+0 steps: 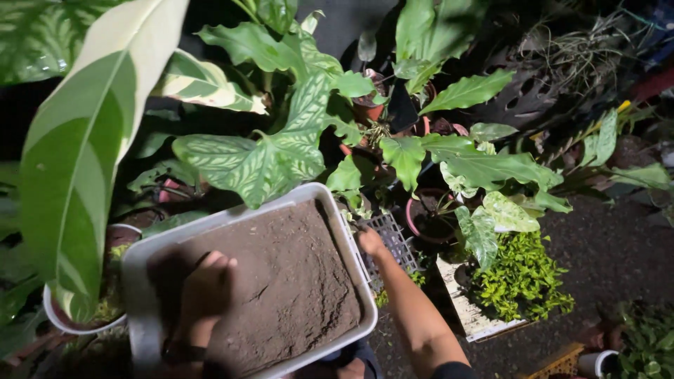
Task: Planting small plant cuttings into a plastic container with soil.
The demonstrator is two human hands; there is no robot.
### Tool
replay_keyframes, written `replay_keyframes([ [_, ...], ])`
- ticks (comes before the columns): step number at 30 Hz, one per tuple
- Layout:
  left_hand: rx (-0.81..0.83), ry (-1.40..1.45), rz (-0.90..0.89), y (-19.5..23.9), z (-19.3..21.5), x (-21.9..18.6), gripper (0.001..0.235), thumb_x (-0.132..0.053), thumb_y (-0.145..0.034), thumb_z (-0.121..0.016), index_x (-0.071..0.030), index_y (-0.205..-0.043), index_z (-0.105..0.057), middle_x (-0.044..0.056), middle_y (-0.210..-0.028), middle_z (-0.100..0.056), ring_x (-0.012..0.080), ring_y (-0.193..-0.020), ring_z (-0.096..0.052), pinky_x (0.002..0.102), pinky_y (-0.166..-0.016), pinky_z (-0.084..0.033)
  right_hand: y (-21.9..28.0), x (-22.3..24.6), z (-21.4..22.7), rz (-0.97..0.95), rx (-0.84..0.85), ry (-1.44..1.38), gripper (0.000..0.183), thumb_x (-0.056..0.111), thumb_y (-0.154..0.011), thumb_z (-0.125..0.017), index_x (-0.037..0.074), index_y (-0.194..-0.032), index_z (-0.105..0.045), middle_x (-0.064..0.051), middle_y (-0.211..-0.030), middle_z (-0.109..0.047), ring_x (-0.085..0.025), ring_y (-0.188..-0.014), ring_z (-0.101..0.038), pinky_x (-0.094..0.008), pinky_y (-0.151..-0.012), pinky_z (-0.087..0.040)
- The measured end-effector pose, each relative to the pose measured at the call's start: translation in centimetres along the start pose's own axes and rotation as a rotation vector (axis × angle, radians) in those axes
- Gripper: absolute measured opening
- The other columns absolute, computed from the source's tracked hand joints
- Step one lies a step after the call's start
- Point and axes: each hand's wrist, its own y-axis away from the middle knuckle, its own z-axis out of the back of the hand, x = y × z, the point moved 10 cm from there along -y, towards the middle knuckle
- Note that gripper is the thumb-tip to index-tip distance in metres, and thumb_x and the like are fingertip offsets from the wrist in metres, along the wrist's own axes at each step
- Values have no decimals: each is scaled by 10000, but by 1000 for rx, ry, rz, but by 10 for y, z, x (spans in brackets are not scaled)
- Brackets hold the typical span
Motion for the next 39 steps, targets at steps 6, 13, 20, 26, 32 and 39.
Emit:
replay_keyframes([
  [6,-189,49,-55,-15,71,-66,228,-138,-921,-648,-25,-738,-571,159,-796,-581,380,-739,-604,452,-643,-494,52,5,11,-153,-127,-323,412,210,-919,-488,-21,-1200,-683,-228,-1180,-731,-334,-1092,-671,-406,-982,-506],
  [13,-289,118,35,-7,70,-39,206,-160,-910,-676,-38,-763,-600,135,-813,-593,374,-726,-611,453,-607,-496,104,160,126,77,-380,-327,325,66,-888,-506,-32,-1130,-698,-183,-1031,-729,-288,-951,-665,-376,-877,-518],
  [20,-508,102,131,7,96,-10,260,-163,-938,-672,-31,-736,-575,141,-785,-589,382,-678,-599,462,-591,-481,199,428,230,448,-483,-422,283,-55,-925,-465,-34,-1097,-689,-115,-1010,-715,-182,-929,-685,-304,-888,-549],
  [26,-786,24,258,33,112,34,236,-167,-973,-661,-21,-789,-646,166,-754,-654,376,-699,-654,458,-648,-520,203,573,99,721,150,74,483,51,-869,-547,2,-1347,-594,-187,-1368,-617,-319,-1277,-593,-385,-1093,-451],
  [32,-837,85,308,35,108,40,177,-183,-954,-668,-49,-878,-755,173,-796,-725,369,-726,-703,451,-674,-554,184,584,-40,817,484,390,658,336,-957,-615,57,-1525,-434,-235,-1608,-363,-410,-1458,-349,-496,-1160,-322],
  [39,-617,204,328,21,77,41,242,-155,-981,-688,2,-799,-663,182,-810,-695,368,-801,-688,446,-738,-543,210,544,-103,803,736,928,603,489,-856,-692,214,-1383,-590,-175,-1528,-463,-423,-1458,-327,-579,-1173,-327],
])
